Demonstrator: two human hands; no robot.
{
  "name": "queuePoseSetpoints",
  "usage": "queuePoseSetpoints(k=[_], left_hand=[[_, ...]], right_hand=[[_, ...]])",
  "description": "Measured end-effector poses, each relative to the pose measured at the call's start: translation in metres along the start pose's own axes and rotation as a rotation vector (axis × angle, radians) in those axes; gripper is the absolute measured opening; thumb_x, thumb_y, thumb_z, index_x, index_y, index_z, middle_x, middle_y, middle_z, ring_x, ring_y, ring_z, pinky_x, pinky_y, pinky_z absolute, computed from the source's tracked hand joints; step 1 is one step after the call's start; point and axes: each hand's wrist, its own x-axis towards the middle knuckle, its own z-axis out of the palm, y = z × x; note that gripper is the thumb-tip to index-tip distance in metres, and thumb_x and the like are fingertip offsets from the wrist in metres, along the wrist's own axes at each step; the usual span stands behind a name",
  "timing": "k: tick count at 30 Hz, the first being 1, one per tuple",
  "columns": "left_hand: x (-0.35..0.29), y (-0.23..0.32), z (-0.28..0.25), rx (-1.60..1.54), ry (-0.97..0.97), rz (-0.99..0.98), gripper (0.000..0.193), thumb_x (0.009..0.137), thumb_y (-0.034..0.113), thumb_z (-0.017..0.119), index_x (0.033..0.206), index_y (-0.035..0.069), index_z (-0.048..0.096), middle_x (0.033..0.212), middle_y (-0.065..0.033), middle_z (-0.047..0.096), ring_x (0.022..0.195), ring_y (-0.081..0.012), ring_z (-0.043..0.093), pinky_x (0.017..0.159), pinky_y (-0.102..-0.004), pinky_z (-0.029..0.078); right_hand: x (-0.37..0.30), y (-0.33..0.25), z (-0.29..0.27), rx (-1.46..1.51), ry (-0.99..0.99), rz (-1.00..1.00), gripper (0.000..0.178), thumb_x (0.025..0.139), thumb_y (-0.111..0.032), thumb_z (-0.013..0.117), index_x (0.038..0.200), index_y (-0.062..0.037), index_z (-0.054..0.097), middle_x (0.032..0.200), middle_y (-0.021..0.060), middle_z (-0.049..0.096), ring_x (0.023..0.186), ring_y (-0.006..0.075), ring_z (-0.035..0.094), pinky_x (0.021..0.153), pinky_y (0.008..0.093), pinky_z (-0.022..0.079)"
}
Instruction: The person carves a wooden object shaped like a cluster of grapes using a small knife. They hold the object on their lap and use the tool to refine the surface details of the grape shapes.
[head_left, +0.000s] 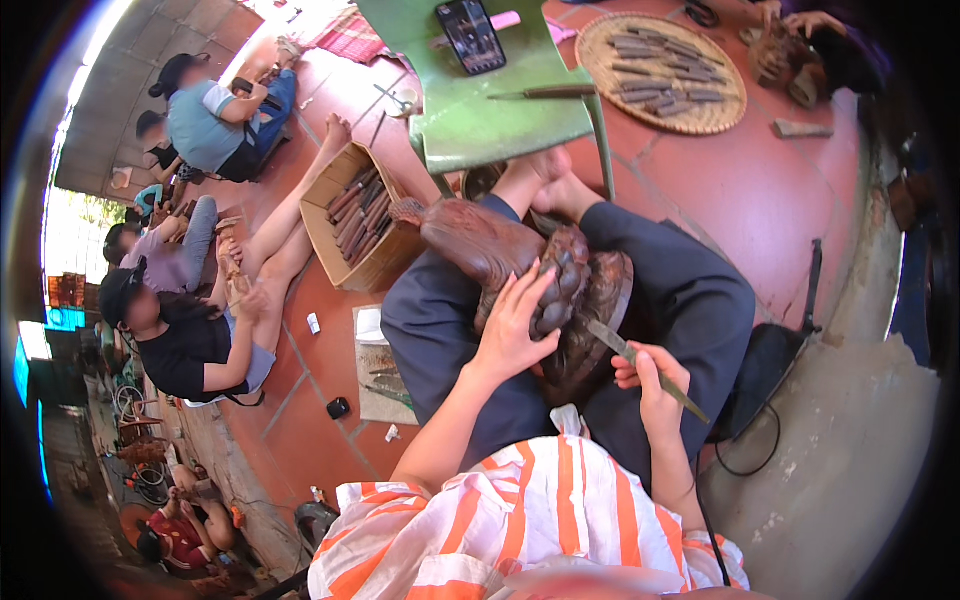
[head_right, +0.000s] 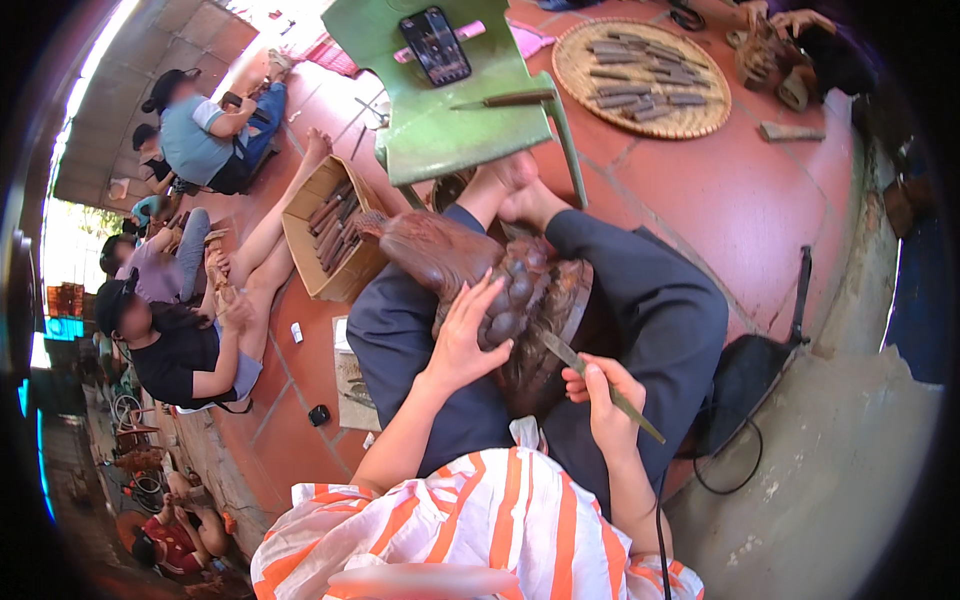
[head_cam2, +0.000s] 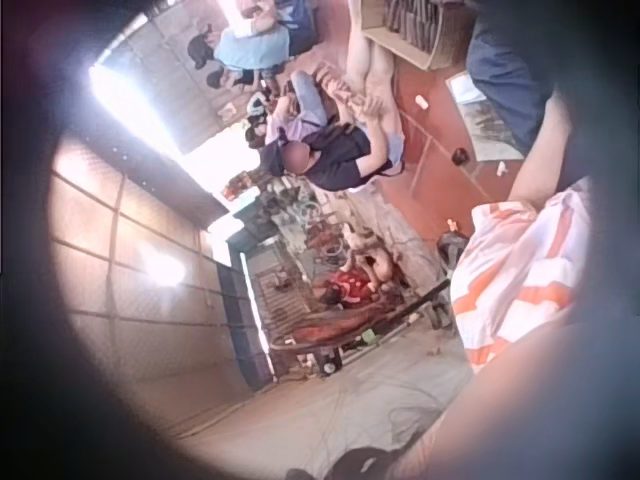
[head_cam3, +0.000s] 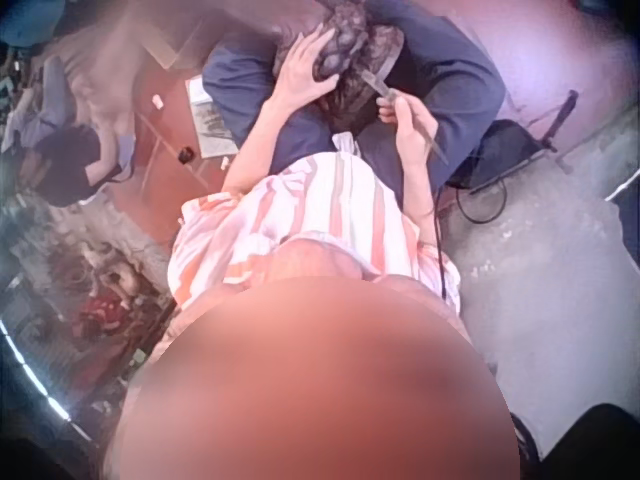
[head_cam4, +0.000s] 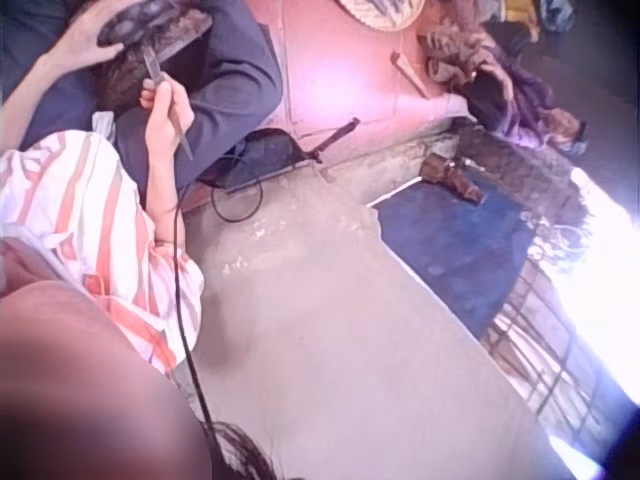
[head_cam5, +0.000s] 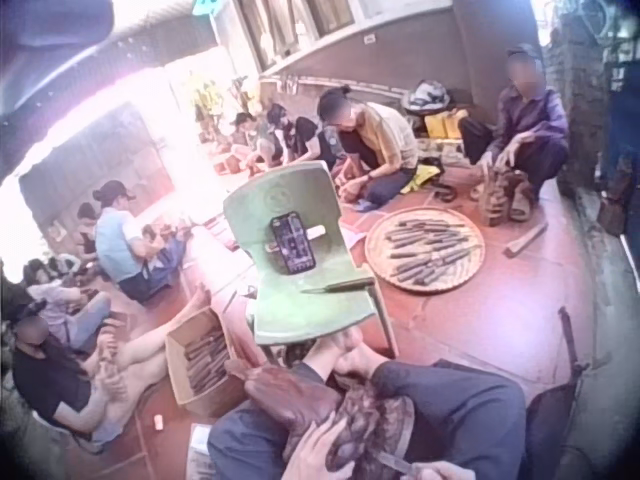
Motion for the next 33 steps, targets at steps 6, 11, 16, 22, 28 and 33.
queuePoseSetpoints(k=[6,11,16,22,28,33], left_hand=[[-0.004,-0.005,0.005,0.006,0.013,-0.016,0.086,0.068,0.005,0.076,0.143,0.002,0.036,0.144,-0.0191,0.044,0.135,-0.0333,0.041,0.116,-0.0478,0.024],[-0.006,-0.005,0.011,0.016,-0.027,-0.085,0.088,0.067,0.002,0.074,0.145,0.001,0.033,0.145,-0.0181,0.043,0.134,-0.0351,0.042,0.115,-0.0445,0.027],[-0.003,0.000,-0.002,-0.050,-0.053,-0.039,0.088,0.066,-0.003,0.069,0.146,0.002,0.034,0.149,-0.0196,0.037,0.137,-0.0358,0.037,0.114,-0.0444,0.027],[0.012,0.070,0.007,-0.273,-0.173,0.367,0.039,0.095,0.027,0.055,0.117,-0.004,0.062,0.121,-0.0210,0.063,0.120,-0.0370,0.056,0.106,-0.0500,0.037],[0.014,0.103,0.052,-0.316,-0.447,0.452,0.023,0.079,0.024,0.065,0.083,0.001,0.064,0.089,-0.0150,0.065,0.102,-0.0341,0.062,0.105,-0.0561,0.036],[0.013,0.105,0.051,-0.368,-0.481,0.426,0.021,0.079,0.023,0.065,0.076,0.002,0.062,0.079,-0.0135,0.063,0.090,-0.0321,0.064,0.105,-0.0545,0.035]], right_hand=[[-0.002,-0.007,0.010,-0.030,-0.015,-0.010,0.024,0.098,-0.012,0.053,0.108,0.0069,0.064,0.087,0.0122,0.072,0.072,0.0120,0.067,0.066,0.0248,0.054],[-0.006,-0.008,0.016,-0.049,0.042,0.047,0.022,0.097,-0.010,0.053,0.108,0.0055,0.064,0.087,0.0134,0.072,0.076,0.0136,0.070,0.067,0.0247,0.056],[-0.001,-0.006,0.023,-0.146,-0.031,-0.057,0.019,0.092,-0.009,0.055,0.103,0.0041,0.063,0.082,0.0156,0.072,0.075,0.0194,0.072,0.065,0.0281,0.055],[0.003,0.028,0.036,-0.187,-0.048,-0.218,0.018,0.092,-0.014,0.057,0.104,-0.0013,0.059,0.091,0.0116,0.068,0.077,0.0252,0.068,0.064,0.0352,0.052],[-0.002,0.072,0.057,0.149,-0.042,-0.115,0.018,0.094,-0.015,0.057,0.107,-0.0027,0.057,0.098,0.0105,0.065,0.083,0.0212,0.066,0.067,0.0328,0.052],[-0.003,0.057,0.051,0.230,-0.068,0.041,0.018,0.095,-0.015,0.056,0.108,-0.0031,0.056,0.098,0.0096,0.063,0.085,0.0189,0.065,0.068,0.0310,0.052]])
